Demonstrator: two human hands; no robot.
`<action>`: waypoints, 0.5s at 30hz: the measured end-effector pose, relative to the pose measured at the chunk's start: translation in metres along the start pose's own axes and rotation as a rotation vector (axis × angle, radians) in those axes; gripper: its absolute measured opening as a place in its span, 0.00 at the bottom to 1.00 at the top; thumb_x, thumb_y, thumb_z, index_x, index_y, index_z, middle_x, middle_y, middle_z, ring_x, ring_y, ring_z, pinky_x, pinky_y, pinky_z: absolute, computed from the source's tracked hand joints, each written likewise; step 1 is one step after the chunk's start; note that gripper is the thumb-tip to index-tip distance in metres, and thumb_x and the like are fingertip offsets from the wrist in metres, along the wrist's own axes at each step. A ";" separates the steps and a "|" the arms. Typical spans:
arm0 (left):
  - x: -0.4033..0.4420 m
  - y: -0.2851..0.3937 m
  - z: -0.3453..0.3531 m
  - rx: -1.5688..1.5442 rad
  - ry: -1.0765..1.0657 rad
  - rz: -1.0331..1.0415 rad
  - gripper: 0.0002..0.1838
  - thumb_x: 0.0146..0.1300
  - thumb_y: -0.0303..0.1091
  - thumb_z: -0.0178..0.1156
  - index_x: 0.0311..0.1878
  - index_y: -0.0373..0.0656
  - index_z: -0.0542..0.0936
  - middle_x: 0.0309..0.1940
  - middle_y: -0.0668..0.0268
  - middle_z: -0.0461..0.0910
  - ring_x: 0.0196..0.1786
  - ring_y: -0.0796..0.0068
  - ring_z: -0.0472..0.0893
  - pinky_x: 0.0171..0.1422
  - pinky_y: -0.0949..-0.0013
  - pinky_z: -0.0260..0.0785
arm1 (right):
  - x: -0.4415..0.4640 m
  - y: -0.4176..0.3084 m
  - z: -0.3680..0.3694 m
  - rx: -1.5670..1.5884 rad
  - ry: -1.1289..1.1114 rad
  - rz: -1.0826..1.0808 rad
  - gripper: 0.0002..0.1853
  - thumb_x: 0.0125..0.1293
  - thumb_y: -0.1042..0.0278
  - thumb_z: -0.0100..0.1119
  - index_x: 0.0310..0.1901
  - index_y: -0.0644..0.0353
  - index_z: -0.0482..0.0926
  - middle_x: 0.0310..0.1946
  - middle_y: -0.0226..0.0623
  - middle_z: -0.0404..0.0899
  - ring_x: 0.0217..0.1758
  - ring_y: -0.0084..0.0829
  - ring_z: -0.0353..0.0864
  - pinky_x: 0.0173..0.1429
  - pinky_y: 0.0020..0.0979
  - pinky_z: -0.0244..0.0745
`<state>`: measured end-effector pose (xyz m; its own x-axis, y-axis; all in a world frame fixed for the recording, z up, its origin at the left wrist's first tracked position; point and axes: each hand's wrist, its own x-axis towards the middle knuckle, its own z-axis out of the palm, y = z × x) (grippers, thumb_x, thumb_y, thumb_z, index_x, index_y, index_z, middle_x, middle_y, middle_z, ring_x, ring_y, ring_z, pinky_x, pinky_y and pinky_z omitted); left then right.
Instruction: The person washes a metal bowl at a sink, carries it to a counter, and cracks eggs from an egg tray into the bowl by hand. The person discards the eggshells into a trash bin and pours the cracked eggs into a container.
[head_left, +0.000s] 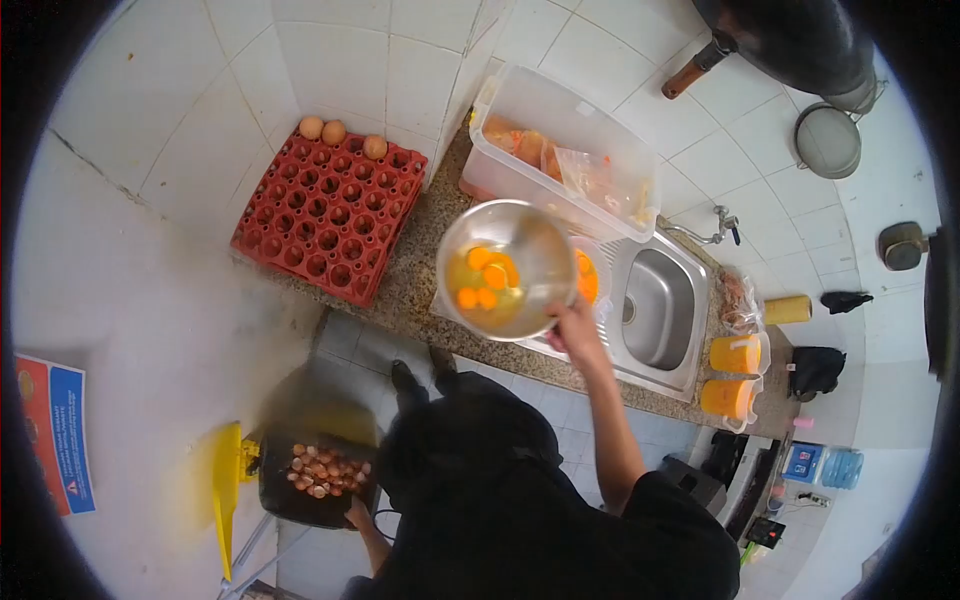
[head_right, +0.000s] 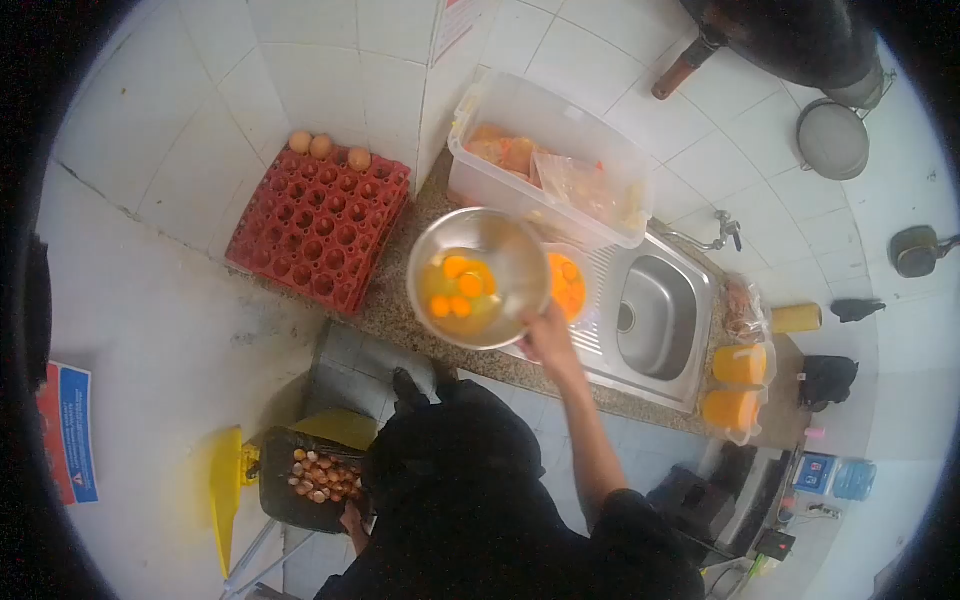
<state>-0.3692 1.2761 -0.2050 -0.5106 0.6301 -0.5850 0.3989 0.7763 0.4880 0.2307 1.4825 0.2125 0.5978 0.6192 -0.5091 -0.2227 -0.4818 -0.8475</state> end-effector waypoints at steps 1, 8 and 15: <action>0.000 -0.002 0.010 -0.119 0.034 0.044 0.36 0.62 0.50 0.68 0.62 0.28 0.75 0.56 0.48 0.81 0.56 0.51 0.81 0.60 0.56 0.74 | -0.004 -0.004 -0.014 -0.018 0.081 -0.042 0.13 0.64 0.73 0.53 0.50 0.67 0.70 0.19 0.32 0.71 0.10 0.20 0.63 0.11 0.22 0.53; 0.031 0.064 0.018 -0.183 0.038 0.302 0.34 0.65 0.51 0.65 0.62 0.29 0.75 0.55 0.50 0.82 0.55 0.57 0.81 0.58 0.59 0.72 | -0.031 -0.026 -0.096 -0.348 0.432 -0.317 0.17 0.67 0.71 0.50 0.56 0.66 0.72 0.28 0.41 0.80 0.18 0.28 0.76 0.19 0.29 0.69; 0.051 0.066 -0.008 0.558 0.116 0.448 0.38 0.69 0.51 0.58 0.74 0.37 0.63 0.68 0.46 0.70 0.64 0.48 0.76 0.65 0.54 0.70 | -0.015 -0.007 -0.109 -0.975 0.865 -0.643 0.28 0.68 0.74 0.48 0.71 0.60 0.63 0.36 0.63 0.82 0.31 0.60 0.82 0.37 0.53 0.76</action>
<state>-0.3749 1.3595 -0.1978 -0.2719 0.9079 -0.3190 0.9024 0.3557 0.2433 0.3067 1.4089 0.2423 0.7376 0.4959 0.4582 0.6480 -0.7106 -0.2741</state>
